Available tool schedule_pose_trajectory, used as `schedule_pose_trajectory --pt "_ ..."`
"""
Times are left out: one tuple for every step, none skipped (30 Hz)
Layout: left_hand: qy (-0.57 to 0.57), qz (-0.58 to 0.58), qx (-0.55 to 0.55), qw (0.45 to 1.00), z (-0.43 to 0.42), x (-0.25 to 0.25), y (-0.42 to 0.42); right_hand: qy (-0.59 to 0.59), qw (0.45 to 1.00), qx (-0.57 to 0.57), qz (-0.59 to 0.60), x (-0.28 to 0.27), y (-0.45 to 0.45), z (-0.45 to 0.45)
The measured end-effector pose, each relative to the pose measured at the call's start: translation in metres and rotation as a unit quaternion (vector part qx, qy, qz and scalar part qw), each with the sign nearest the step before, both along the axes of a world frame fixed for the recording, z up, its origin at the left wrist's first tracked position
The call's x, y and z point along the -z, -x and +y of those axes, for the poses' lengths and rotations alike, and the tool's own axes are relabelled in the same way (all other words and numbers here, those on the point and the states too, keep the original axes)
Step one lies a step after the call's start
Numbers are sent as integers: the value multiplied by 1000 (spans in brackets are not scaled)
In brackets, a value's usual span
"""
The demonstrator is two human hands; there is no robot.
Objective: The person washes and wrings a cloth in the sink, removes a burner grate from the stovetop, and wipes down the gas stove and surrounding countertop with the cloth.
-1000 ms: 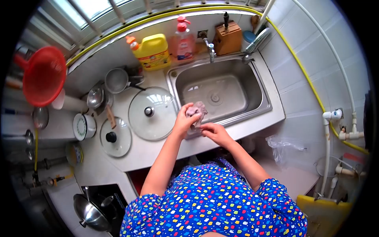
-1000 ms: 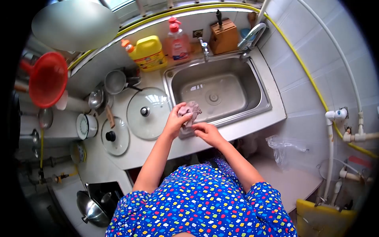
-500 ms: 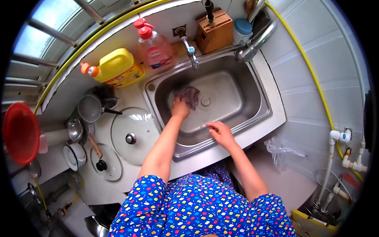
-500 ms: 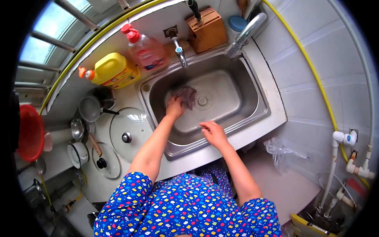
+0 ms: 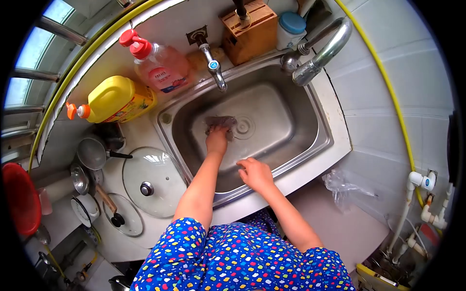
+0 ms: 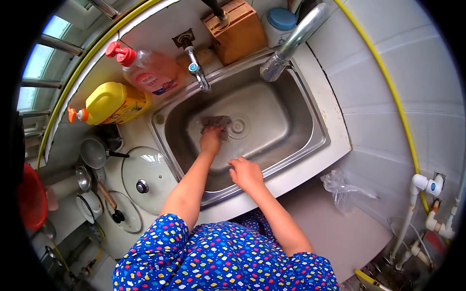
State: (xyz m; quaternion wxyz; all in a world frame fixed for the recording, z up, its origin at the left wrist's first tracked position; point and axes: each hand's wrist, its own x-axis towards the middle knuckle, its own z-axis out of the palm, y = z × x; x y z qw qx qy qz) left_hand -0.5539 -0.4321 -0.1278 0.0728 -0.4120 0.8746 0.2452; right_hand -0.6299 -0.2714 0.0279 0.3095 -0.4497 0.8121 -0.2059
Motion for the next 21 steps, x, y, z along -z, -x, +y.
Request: schedule_pose_trajectory --pt "-82 61 -88 991 -5 -2 0 -62 996 -25 -52 5 7 -3" --pt "-80 59 -89 991 -8 -5 1 -123 986 -49 -103 10 16 -6" --pt "-159 159 -215 950 -10 3 2 -116 975 -57 -180 28 25 -11" --pt "-233 255 -334 877 -13 0 4 -91 982 -22 -161 41 29 -18" --pt "-229 254 -332 879 -17 -3 -1 -65 987 14 -144 54 29 -26" --pt "-333 306 -395 799 -18 -27 -3 -47 995 38 -82 62 34 -36" --pt "-428 351 -451 700 -19 -48 -5 -29 997 61 -21 71 39 -46" --pt "-424 349 -453 702 -20 -61 -7 -27 997 60 -26 85 40 -56" --pt "-435 346 -445 702 -17 -72 -5 17 996 73 -46 97 42 -64" --pt "-446 344 -438 701 -12 -78 -4 62 992 84 -66 102 44 -71" --pt "-443 342 -442 701 -8 -83 -3 61 992 82 -70 106 48 -78" --pt "-450 383 -432 681 -4 -84 -3 39 981 67 -176 108 53 -84" --pt "-456 423 -421 660 -2 -85 -4 15 958 51 -280 109 55 -87" --pt "-454 422 -423 660 -5 -79 -6 15 958 50 -282 109 57 -85" --pt "-303 400 -375 779 -7 -67 -7 -15 976 43 -212 103 61 -83" --pt "-140 362 -312 867 -9 -63 -8 -44 989 36 -140 95 65 -82" --pt "-140 362 -315 866 -9 -60 -11 -47 989 33 -139 87 69 -79" --pt "-107 307 -315 892 -10 -60 -13 -72 987 34 -140 74 74 -78" --pt "-73 250 -313 913 -10 -59 -14 -96 985 37 -141 69 75 -78" --pt "-75 250 -314 913 -10 -58 -13 -98 985 36 -141 74 77 -78" --pt "-57 208 -297 930 -8 -52 -14 -133 988 28 -77 82 79 -80"
